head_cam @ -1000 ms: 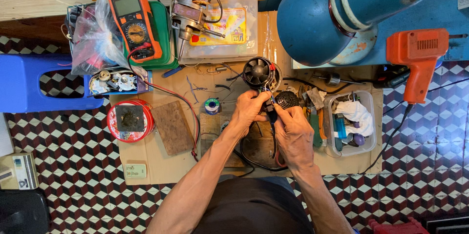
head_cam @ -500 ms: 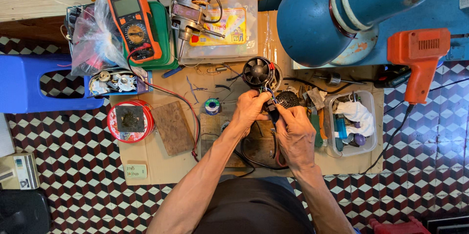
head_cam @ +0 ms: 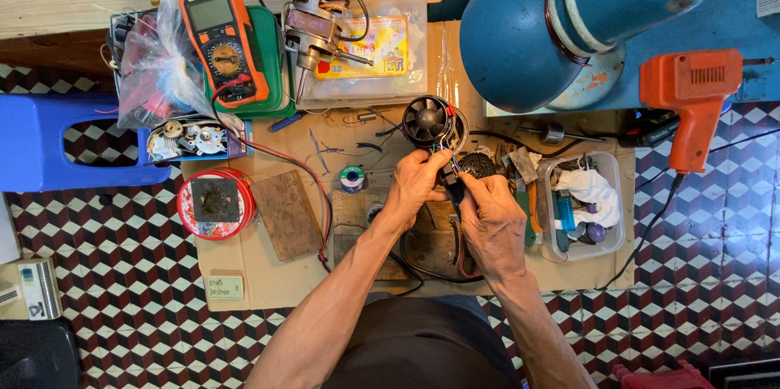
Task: The person repairs a hair dryer by stripping wires, connecting them to a switch, and securing the connections with electrical tape. They then reassemble the hair dryer housing.
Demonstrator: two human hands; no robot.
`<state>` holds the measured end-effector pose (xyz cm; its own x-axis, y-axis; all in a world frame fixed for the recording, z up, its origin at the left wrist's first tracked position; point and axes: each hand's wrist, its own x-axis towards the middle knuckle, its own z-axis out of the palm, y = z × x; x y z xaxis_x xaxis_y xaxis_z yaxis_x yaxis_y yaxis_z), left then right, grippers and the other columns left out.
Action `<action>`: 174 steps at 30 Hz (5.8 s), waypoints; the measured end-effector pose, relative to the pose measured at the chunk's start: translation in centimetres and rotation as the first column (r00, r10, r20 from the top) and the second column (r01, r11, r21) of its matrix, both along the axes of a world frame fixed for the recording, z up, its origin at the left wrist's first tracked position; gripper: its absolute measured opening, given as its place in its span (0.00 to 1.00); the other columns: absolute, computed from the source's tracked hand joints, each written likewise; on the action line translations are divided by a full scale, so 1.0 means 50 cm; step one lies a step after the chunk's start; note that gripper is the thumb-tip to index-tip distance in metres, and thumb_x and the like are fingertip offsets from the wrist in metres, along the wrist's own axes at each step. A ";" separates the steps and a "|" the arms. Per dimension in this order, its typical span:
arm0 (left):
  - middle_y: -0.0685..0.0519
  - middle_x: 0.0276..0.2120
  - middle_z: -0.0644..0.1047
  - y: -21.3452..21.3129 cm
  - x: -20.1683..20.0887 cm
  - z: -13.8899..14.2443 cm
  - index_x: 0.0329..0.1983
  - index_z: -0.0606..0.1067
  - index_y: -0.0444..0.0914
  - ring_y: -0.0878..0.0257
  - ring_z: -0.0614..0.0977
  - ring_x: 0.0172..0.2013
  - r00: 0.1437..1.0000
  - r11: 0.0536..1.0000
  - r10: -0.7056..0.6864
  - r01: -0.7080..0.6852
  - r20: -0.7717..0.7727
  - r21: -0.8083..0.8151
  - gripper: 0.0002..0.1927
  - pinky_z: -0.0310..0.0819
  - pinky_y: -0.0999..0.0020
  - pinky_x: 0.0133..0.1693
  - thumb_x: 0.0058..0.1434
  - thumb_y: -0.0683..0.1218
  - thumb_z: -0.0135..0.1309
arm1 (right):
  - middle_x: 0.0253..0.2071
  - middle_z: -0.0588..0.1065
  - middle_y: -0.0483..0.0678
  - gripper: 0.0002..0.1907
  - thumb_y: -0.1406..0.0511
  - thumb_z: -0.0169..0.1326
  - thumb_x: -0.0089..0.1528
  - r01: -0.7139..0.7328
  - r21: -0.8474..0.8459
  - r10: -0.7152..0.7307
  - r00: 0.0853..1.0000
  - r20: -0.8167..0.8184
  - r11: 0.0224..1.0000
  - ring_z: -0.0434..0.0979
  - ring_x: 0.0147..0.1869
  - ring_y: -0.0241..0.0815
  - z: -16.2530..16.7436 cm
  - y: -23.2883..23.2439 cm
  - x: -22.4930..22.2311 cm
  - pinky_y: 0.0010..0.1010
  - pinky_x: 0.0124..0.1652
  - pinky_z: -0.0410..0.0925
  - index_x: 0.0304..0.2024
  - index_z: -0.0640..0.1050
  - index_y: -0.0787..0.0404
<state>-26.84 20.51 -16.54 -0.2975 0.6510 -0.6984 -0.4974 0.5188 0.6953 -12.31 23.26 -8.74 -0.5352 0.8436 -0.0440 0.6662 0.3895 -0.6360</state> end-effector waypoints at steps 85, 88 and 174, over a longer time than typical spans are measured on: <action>0.53 0.29 0.78 -0.001 -0.013 -0.019 0.39 0.78 0.34 0.67 0.81 0.29 0.981 0.999 0.018 -0.024 0.195 0.026 0.19 0.84 0.67 0.32 0.58 0.55 0.56 | 0.44 0.73 0.52 0.18 0.75 0.54 0.63 -0.010 0.095 0.010 1.000 -0.001 0.995 0.79 0.40 0.48 -0.004 0.003 -0.017 0.36 0.39 0.73 0.56 0.78 0.63; 0.51 0.30 0.78 -0.001 -0.017 -0.016 0.39 0.77 0.32 0.65 0.82 0.29 0.980 0.999 -0.001 -0.008 0.199 0.048 0.20 0.86 0.66 0.33 0.59 0.55 0.57 | 0.44 0.73 0.52 0.19 0.75 0.55 0.62 -0.033 0.096 0.031 0.999 0.022 0.995 0.79 0.40 0.47 -0.005 0.005 -0.015 0.36 0.39 0.74 0.56 0.78 0.63; 0.47 0.42 0.79 0.018 0.044 0.016 0.50 0.70 0.32 0.59 0.83 0.41 0.947 0.978 0.205 -0.208 0.248 -0.016 0.27 0.83 0.59 0.44 0.53 0.52 0.60 | 0.42 0.74 0.51 0.20 0.74 0.54 0.65 0.245 -0.118 -0.255 0.964 -0.078 0.962 0.76 0.41 0.41 0.002 0.016 -0.028 0.32 0.43 0.72 0.60 0.74 0.66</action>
